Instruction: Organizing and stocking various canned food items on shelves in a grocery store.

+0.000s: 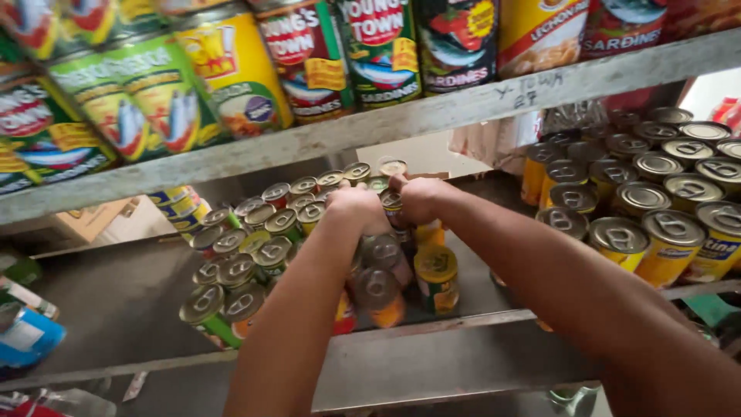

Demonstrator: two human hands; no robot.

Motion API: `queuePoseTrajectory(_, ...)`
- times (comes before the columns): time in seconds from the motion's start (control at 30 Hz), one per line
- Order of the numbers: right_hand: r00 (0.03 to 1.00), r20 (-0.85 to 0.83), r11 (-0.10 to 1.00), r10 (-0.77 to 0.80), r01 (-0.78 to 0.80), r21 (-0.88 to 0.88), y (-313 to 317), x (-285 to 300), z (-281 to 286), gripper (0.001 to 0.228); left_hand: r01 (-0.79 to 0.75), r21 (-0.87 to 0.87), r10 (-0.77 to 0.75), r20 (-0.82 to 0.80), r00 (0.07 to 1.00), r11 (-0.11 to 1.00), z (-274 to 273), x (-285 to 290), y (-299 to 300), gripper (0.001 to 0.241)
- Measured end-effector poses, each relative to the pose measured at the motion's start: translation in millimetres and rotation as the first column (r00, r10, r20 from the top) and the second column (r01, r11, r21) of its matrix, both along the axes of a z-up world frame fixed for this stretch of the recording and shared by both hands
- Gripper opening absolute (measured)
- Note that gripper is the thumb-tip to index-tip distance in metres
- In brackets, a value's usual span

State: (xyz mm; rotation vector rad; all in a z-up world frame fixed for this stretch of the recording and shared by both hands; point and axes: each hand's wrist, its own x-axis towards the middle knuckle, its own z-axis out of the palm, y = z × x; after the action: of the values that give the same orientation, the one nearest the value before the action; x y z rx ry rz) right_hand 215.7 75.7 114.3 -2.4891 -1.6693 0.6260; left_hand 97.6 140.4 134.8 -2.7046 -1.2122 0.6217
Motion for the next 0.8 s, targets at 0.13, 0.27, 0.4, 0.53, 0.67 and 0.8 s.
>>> queuePoseTrajectory(0.13,0.997,-0.049,0.996,0.064,-0.061,0.068,2.5,-17.6,-4.0,0.087,0.046,0.052,-0.049,0.064,0.997,0.998,-20.4,-7.4,18.8,0.087)
queuePoseTrajectory(0.27,0.992,-0.076,0.986,0.101,-0.090,0.141,-4.0,-10.9,3.4,0.089,0.057,-0.072,-0.046,0.144,0.988,0.996,-4.8,-11.5,24.8,0.076)
queuePoseTrajectory(0.4,0.987,-0.116,0.980,0.109,-0.087,0.177,-13.4,11.2,-7.3,0.090,0.101,-0.180,-0.076,0.139,0.987,0.978,12.9,-22.1,25.7,0.074)
queuePoseTrajectory(0.53,0.972,0.032,0.882,0.232,-0.224,0.415,-22.6,57.7,-14.5,0.059,0.156,0.026,-0.157,0.277,0.948,0.987,20.8,-24.1,20.9,0.063)
queuePoseTrajectory(0.67,0.944,-0.188,0.847,0.270,-0.140,0.512,-58.4,96.1,21.7,0.030,0.159,0.277,-0.284,0.501,0.817,0.948,31.2,-22.8,-33.5,0.035)
queuePoseTrajectory(0.8,0.893,-0.257,0.825,0.370,-0.189,0.533,-85.6,137.3,34.0,0.030,0.315,0.461,-0.532,0.482,0.696,0.829,6.7,2.6,-99.0,0.031)
